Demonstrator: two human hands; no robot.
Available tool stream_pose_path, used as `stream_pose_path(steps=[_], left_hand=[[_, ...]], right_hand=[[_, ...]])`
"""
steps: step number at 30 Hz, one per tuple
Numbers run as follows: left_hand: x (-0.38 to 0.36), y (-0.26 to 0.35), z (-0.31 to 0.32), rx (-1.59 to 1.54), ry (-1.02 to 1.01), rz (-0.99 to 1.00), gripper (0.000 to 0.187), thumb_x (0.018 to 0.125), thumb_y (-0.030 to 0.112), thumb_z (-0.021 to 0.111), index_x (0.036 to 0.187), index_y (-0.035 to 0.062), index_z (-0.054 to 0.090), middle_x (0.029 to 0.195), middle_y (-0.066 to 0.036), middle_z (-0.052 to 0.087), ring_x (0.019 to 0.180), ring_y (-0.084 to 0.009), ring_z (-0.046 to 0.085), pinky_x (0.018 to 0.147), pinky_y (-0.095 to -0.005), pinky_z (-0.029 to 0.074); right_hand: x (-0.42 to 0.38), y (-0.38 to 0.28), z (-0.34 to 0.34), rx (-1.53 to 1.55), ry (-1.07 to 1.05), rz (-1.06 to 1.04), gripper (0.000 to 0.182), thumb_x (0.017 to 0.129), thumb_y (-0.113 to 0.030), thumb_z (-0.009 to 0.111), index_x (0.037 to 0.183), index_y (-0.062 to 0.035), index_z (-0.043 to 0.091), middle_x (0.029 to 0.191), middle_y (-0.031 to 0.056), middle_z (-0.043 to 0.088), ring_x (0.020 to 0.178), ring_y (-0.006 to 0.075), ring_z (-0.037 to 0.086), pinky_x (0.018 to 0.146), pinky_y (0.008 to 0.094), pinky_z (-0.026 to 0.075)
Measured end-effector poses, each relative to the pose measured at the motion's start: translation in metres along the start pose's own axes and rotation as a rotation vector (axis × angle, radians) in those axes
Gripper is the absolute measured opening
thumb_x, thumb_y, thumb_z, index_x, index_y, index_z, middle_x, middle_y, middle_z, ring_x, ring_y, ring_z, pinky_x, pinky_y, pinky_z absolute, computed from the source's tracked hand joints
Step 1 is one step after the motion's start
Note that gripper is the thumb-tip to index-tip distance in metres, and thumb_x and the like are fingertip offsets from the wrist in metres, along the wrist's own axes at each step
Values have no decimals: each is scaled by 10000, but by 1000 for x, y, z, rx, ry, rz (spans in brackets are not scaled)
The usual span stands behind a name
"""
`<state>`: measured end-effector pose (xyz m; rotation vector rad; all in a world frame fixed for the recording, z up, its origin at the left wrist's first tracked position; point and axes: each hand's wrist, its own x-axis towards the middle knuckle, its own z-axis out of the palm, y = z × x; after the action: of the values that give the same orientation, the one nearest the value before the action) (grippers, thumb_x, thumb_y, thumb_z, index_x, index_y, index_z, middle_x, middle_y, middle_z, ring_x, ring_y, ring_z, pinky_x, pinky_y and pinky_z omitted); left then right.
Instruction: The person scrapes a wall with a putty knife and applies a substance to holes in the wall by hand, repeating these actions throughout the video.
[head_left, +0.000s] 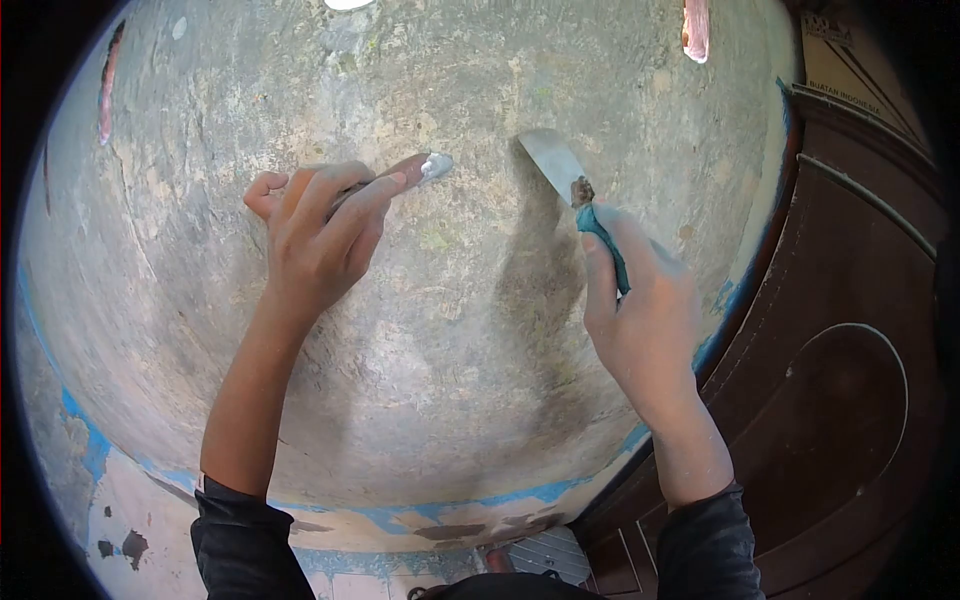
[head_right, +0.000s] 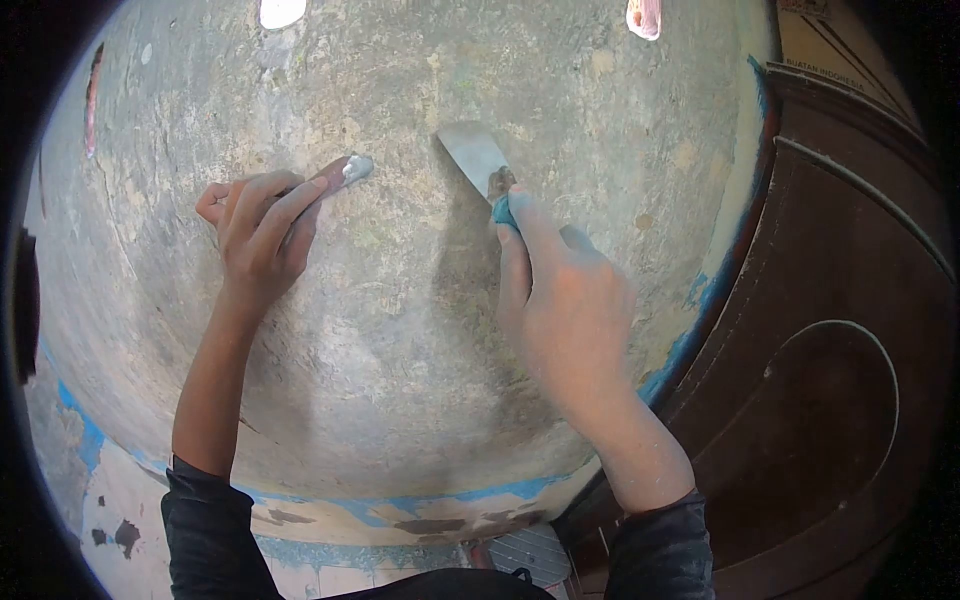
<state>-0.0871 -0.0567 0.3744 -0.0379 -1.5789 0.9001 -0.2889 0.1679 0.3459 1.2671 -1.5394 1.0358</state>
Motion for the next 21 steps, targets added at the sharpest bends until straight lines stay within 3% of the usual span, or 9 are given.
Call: stream_pose_path(steps=[8,18,21], left_hand=[[5,1,1,-42,1,-94,354,788,79,790,1113,216,754,1003,63,653,883,-111,602,879,-374,256],[3,0,0,-14,-13,-42,375,779,76,793,1118,226,738,1004,69,650,880,-107,601,859,-387,253],[2,2,1,-17,-20,-32,386,766,75,796,1116,228,738,1003,71,649,876,-108,598,855,-387,250]], right_hand=[[3,-1,-6,30,-31,19,274,970,-182,638,1222,-78,665,717,175,653,635,352,669,579,451,493],[7,-5,-8,26,-33,53,232,965,-185,635,1176,-90,652,713,179,648,642,385,662,580,468,490],[26,-17,-15,-31,-86,79,229,968,-114,629,1179,-32,666,776,212,674,686,363,694,625,409,504]])
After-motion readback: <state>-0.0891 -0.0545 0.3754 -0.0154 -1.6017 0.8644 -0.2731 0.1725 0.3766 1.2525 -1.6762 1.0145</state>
